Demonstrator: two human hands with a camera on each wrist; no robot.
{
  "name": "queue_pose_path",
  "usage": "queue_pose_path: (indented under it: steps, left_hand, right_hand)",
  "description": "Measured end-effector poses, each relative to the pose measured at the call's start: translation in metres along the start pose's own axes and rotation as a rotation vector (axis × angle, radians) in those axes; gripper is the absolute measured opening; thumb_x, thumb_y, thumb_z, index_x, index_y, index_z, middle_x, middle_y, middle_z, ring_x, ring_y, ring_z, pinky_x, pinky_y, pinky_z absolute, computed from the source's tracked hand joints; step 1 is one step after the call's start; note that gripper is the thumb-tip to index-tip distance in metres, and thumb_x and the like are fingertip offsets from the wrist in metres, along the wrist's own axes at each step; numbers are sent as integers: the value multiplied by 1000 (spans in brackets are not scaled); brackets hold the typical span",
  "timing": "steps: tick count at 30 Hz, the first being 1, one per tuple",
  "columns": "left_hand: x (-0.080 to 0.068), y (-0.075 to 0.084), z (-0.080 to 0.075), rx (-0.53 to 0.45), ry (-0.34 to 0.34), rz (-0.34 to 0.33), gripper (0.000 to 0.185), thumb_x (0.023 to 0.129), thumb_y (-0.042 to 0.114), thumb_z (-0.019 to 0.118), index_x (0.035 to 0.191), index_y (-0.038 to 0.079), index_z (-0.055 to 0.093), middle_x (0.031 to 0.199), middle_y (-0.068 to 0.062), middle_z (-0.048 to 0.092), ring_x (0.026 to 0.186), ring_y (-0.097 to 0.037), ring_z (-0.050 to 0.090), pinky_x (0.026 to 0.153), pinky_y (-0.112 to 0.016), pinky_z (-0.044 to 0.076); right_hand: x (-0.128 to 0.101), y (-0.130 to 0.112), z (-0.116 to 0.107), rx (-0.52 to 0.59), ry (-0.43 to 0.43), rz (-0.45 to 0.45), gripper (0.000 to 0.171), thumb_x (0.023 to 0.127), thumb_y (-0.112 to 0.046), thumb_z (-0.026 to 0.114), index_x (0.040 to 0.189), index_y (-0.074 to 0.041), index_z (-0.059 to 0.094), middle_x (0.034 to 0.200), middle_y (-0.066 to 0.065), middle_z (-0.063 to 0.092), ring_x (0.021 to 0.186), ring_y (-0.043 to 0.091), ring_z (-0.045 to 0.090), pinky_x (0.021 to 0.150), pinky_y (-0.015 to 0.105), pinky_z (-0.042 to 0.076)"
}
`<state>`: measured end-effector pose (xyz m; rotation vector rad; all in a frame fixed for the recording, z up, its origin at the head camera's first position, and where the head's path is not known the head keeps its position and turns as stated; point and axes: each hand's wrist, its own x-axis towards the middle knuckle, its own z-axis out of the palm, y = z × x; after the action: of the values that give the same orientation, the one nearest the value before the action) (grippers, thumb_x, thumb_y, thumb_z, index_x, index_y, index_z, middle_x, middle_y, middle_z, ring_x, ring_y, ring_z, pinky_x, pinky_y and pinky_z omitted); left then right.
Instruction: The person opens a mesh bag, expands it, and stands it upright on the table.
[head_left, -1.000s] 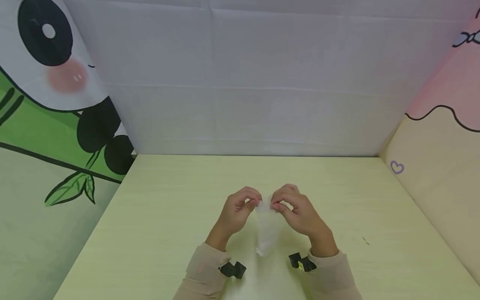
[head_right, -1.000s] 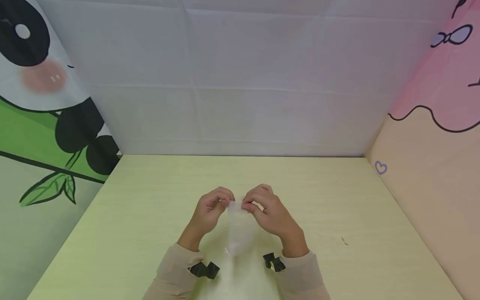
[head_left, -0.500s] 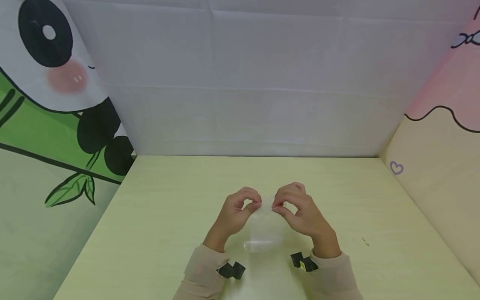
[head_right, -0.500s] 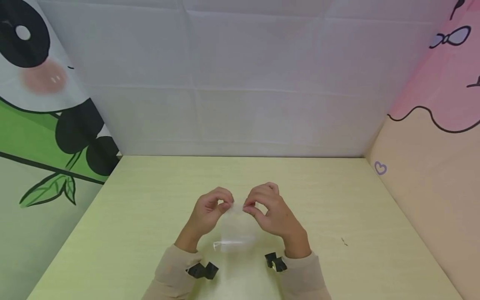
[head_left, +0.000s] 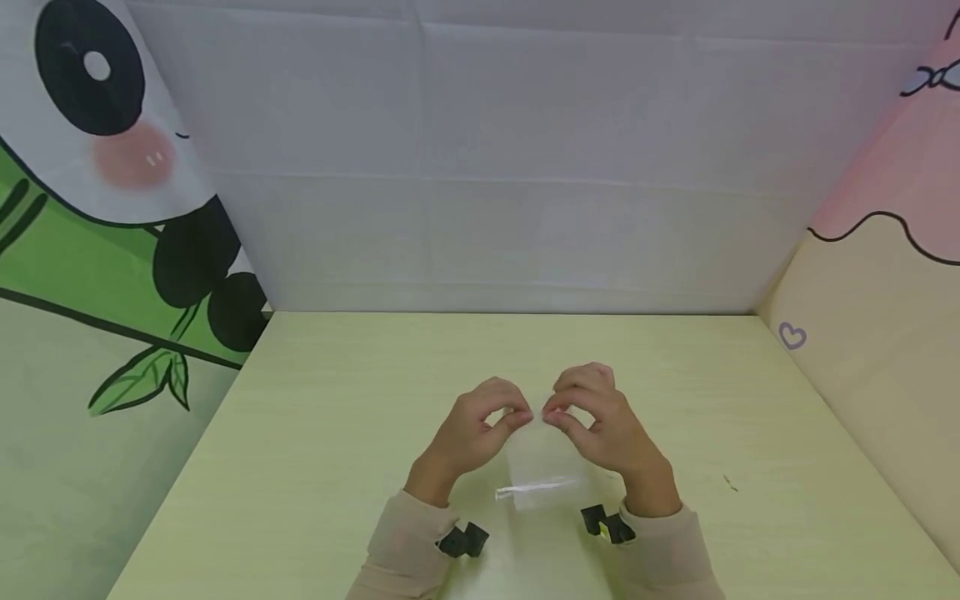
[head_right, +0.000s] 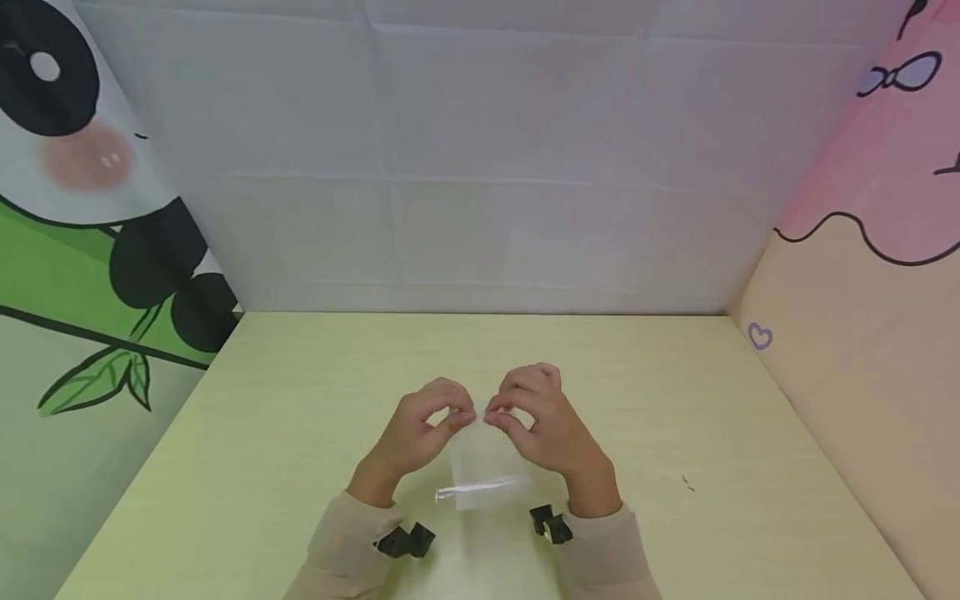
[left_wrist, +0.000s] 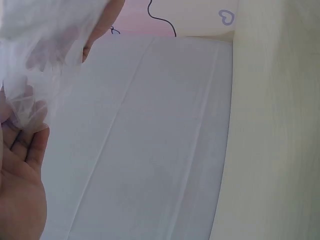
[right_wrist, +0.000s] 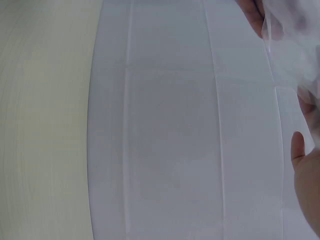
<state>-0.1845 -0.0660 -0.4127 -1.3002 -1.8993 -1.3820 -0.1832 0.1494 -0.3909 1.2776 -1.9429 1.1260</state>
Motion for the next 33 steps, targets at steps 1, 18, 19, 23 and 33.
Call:
queue_pose_path:
  steps: [1,18,19,23,33]
  left_hand:
    - [1,0,0,5,4,19,16,98,18,60,90,6,66,86,-3,65,85,-19,60,80,-31,51]
    - [0,-9,-3,153,12,183,23,102,16,53,88,2,64,83,-5,63,83,-22,61,82,-32,50]
    - [0,-8,-3,175,5,181,24,102,18,52,87,2,64,82,-4,63,84,-22,61,83,-31,50]
    - [3,-1,-2,235,-35,157,27,102,25,53,91,4,67,84,-2,65,87,-19,62,87,-30,48]
    - [7,8,-2,148,22,136,19,79,-7,76,92,3,66,89,-4,66,88,-21,62,84,-31,50]
  right_hand:
    - [-1,0,-1,4,3,12,29,99,-34,59,86,-10,68,90,1,61,91,23,54,88,41,30]
    - [2,0,1,125,-4,-32,26,101,-26,53,81,-12,60,81,-1,61,92,24,50,88,38,27]
    - [2,0,1,117,-8,-35,27,101,-27,51,81,-12,60,81,-1,60,92,24,50,88,39,27]
    - [2,0,2,49,-16,-35,28,102,-29,51,81,-13,61,81,-3,61,92,23,50,87,41,27]
    - [1,0,-3,105,19,52,42,100,-39,54,115,-1,64,108,10,63,105,27,52,95,37,33]
